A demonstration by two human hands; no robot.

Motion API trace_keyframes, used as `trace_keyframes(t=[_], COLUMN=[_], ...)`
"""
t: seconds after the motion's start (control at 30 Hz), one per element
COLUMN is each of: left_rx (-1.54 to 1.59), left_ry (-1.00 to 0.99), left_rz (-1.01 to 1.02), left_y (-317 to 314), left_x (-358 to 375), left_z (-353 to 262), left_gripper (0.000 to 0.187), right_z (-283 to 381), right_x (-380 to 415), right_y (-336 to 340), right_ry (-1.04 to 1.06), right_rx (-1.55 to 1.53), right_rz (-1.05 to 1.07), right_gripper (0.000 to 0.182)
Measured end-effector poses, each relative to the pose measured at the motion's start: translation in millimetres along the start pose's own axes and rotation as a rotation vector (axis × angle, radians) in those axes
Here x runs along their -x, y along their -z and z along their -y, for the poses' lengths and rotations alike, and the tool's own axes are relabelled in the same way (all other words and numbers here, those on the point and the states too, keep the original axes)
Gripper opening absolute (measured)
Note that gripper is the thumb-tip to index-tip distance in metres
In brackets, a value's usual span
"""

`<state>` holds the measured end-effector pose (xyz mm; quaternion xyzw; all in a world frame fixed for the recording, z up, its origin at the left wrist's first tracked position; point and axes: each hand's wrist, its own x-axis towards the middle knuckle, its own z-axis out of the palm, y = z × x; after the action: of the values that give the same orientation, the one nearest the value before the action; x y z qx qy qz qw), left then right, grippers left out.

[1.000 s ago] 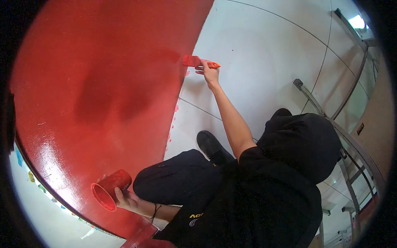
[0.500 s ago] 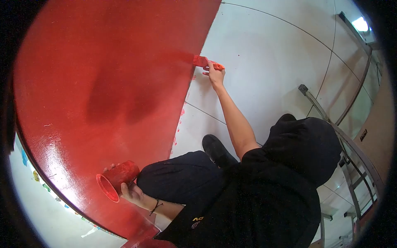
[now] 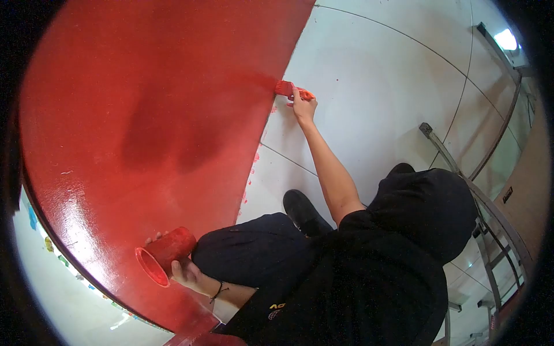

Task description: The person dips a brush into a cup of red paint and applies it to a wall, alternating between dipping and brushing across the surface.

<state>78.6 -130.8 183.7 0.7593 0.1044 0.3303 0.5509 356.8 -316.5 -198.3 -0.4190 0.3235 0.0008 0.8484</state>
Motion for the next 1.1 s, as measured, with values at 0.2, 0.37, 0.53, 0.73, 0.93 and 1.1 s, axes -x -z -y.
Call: trace_keyframes(t=[0.2, 0.37, 0.53, 0.73, 0.93, 1.1], left_rx=[-0.003, -0.008, -0.008, -0.026, -0.060, -0.076], left_ry=[-0.085, -0.168, -0.119, 0.001, 0.052, 0.059], left_rz=[-0.006, -0.088, -0.106, -0.088, -0.079, -0.085], left_y=[-5, 6, 4, -8, -13, -19], left_x=[23, 33, 24, 28, 19, 10], left_z=[-5, -10, -8, -1, -2, 1], left_gripper=[0.088, 0.088, 0.088, 0.088, 0.088, 0.088], right_z=[-3, 55, 167, 282, 271, 133], right_x=[-1, 22, 84, 143, 142, 73], right_y=[-6, -44, -106, -188, -194, -116], right_ry=[0.063, 0.109, 0.305, 0.436, 0.329, 0.244], right_rx=[-0.048, -0.090, -0.304, -0.534, -0.580, -0.405], right_rz=[0.033, 0.146, 0.367, 0.567, 0.766, 0.442], right_gripper=[0.026, 0.028, 0.026, 0.024, 0.026, 0.023])
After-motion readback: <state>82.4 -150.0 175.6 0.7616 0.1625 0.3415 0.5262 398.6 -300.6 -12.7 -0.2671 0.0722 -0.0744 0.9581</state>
